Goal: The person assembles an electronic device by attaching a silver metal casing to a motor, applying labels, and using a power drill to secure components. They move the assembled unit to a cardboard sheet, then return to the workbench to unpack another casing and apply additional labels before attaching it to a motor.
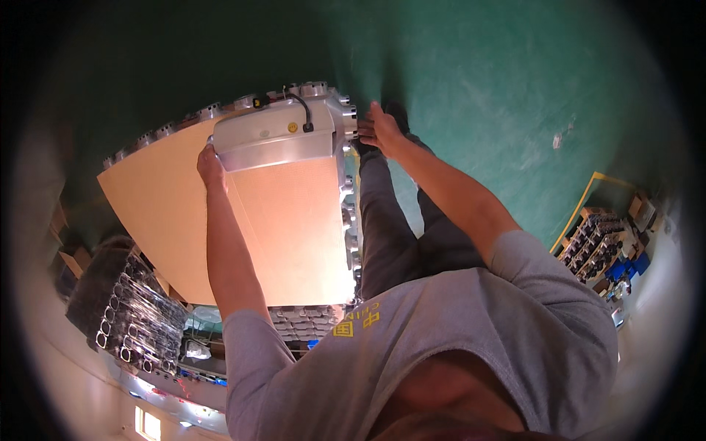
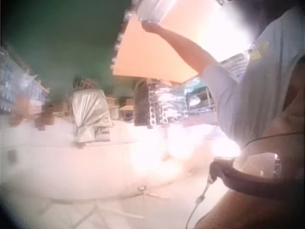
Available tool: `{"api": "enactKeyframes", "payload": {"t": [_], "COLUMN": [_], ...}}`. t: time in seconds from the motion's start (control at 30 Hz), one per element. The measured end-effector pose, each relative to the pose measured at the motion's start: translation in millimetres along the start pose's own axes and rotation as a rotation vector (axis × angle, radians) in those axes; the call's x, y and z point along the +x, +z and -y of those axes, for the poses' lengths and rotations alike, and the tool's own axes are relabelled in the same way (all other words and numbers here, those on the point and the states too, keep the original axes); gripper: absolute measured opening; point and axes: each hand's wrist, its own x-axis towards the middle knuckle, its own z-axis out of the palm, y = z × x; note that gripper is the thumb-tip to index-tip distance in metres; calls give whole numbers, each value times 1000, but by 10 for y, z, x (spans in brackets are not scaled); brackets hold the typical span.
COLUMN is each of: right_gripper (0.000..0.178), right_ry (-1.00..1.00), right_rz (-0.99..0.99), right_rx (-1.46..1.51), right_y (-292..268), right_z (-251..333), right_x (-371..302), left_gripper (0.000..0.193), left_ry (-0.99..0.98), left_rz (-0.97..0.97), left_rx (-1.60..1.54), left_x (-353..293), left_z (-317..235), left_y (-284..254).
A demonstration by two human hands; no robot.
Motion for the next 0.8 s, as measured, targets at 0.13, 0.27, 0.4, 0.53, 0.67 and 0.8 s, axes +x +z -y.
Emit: {"api": "enactKeyframes", "payload": {"t": [0.13, 0.27, 0.4, 0.53, 0.67, 0.8], "right_gripper": [67, 53, 40, 39, 37, 35], "right_ry": [-15, -32, -151, -261, -307, -272], "right_rz": [-1, 65, 11, -1, -18, 8], "right_rx": [35, 3, -12, -71, -65, -53], "right_y": [62, 217, 376, 341, 346, 397], "right_z": [-52, 40, 50, -109, -156, -102], "right_x": [2, -58, -198, -17, 43, -45], "left_gripper": [47, 46, 44, 42, 49, 50], "left_ry": [3, -6, -26, -68, -97, -140], "left_rz": [36, 13, 7, 24, -2, -11], "left_rx": [29, -26, -39, -102, -102, -229], "left_x": [-9, -68, -107, 43, 108, 124], "left_z": [-3, -29, -68, 59, 84, 115], "left_y": [-82, -26, -12, -87, -95, -105]}}
